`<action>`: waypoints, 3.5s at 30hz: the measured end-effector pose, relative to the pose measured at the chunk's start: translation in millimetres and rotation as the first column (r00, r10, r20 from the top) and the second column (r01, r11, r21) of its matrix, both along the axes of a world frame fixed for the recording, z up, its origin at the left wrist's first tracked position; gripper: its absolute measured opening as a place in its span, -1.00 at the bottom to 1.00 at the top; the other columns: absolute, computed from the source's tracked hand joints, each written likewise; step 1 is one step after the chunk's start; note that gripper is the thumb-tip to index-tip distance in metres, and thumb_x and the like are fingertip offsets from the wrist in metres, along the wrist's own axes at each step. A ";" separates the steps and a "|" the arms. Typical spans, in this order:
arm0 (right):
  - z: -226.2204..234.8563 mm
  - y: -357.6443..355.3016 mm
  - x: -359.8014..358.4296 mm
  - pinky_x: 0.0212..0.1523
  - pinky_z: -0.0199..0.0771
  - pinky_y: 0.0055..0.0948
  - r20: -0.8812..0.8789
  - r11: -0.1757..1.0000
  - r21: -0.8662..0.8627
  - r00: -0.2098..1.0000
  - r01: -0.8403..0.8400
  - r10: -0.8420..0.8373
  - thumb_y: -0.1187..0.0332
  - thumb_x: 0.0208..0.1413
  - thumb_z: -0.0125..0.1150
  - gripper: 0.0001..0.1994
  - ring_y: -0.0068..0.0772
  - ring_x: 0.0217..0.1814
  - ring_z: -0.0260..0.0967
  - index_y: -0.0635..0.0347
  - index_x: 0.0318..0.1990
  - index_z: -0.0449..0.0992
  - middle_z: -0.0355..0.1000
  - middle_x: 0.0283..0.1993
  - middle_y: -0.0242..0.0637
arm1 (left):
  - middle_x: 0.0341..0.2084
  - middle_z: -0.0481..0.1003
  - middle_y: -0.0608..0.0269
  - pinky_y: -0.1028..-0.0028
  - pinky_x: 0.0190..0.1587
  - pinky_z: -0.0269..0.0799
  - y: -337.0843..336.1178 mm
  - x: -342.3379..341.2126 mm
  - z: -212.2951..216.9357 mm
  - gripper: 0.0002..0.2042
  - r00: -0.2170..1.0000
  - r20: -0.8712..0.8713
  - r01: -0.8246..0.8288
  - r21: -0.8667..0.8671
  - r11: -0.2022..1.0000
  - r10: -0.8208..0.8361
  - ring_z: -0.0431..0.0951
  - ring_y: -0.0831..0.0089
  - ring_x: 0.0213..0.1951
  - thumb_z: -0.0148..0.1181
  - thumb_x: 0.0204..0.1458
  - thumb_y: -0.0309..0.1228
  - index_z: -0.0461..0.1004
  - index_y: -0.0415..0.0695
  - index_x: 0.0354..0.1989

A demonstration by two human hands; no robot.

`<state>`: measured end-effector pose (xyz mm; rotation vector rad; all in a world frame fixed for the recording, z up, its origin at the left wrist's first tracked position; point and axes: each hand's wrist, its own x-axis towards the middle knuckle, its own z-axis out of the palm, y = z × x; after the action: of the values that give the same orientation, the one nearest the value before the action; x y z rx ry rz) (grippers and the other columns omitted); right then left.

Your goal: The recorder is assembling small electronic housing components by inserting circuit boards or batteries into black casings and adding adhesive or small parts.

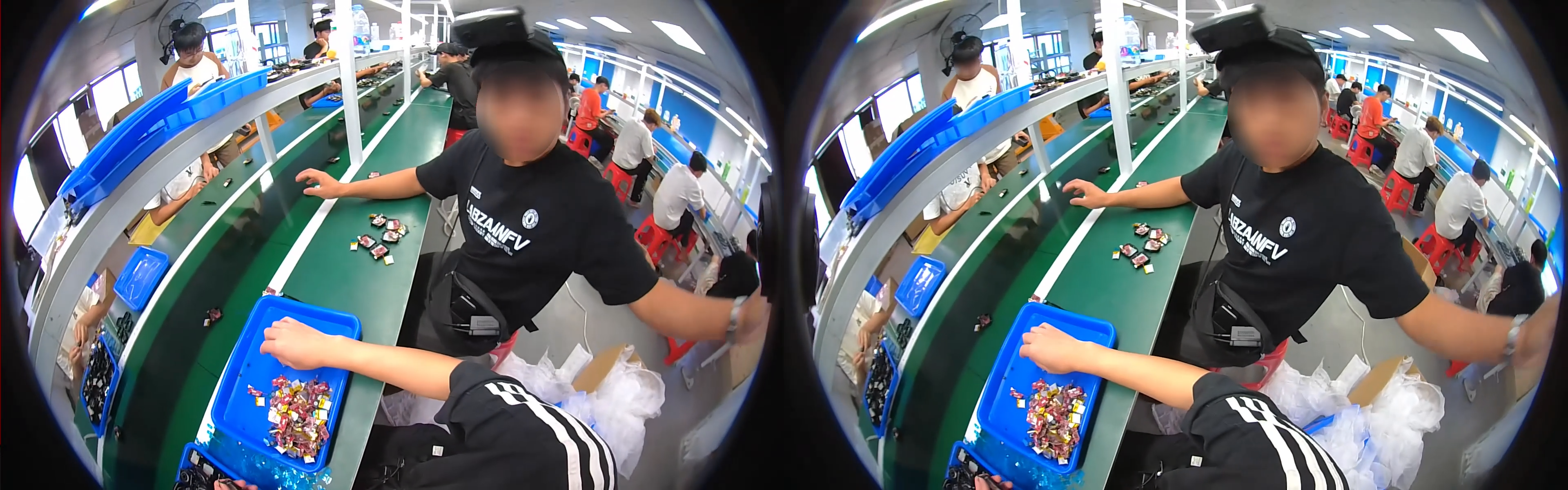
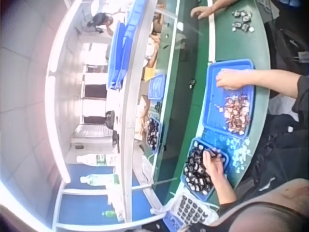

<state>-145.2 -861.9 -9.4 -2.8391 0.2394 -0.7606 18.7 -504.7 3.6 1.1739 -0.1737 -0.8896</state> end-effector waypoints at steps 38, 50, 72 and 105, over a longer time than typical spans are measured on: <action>-38.1 159.6 -157.0 -0.23 0.43 -0.62 0.485 0.254 0.870 0.828 -0.423 -0.282 0.48 0.18 0.16 -0.91 -0.71 -0.27 0.39 0.30 -0.20 0.48 0.48 -0.34 -0.43 | -0.13 0.40 0.22 0.48 -0.28 0.42 5.6 -16.9 -2.1 -0.65 0.915 0.403 0.060 -0.221 0.973 0.035 0.43 0.38 -0.27 0.00 0.24 -0.38 0.25 -0.07 0.20; 21.7 158.8 -91.6 -0.25 0.42 -0.34 0.561 0.504 0.736 0.824 -0.451 -0.083 0.47 0.10 0.11 -0.91 -0.24 -0.27 0.43 0.30 -0.29 0.39 0.43 -0.32 -0.20 | -0.14 0.42 0.20 0.49 -0.19 0.37 11.6 -3.8 -31.5 -0.78 0.511 0.850 0.088 0.093 0.992 -0.125 0.42 0.42 -0.22 0.11 0.18 -0.30 0.50 -0.22 -0.21; 77.7 184.8 15.3 -0.32 0.50 -0.48 0.304 0.639 0.661 0.919 -0.393 0.251 0.56 0.02 0.25 -0.91 -0.43 -0.35 0.49 0.29 -0.32 0.47 0.47 -0.37 -0.25 | -0.35 0.45 0.17 0.47 -0.32 0.43 -18.6 -51.8 48.8 -0.89 0.365 0.929 0.043 0.055 0.998 -0.067 0.51 0.41 -0.40 0.24 0.01 -0.50 0.54 -0.25 -0.31; 61.5 170.4 68.6 -0.33 0.47 -0.58 0.039 0.647 0.715 0.939 -0.265 0.342 0.51 0.11 0.20 -0.88 -0.56 -0.39 0.47 0.30 -0.21 0.57 0.54 -0.39 -0.30 | -0.35 0.52 0.28 0.59 -0.27 0.33 -5.7 -5.6 24.0 -0.85 0.835 0.543 0.159 -0.083 0.984 -0.089 0.41 0.67 -0.36 0.18 0.12 -0.46 0.57 -0.31 -0.31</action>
<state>-76.6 -691.5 52.2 -2.0783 0.0401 -0.3338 13.0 -510.5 27.5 1.2817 -0.7644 -0.6279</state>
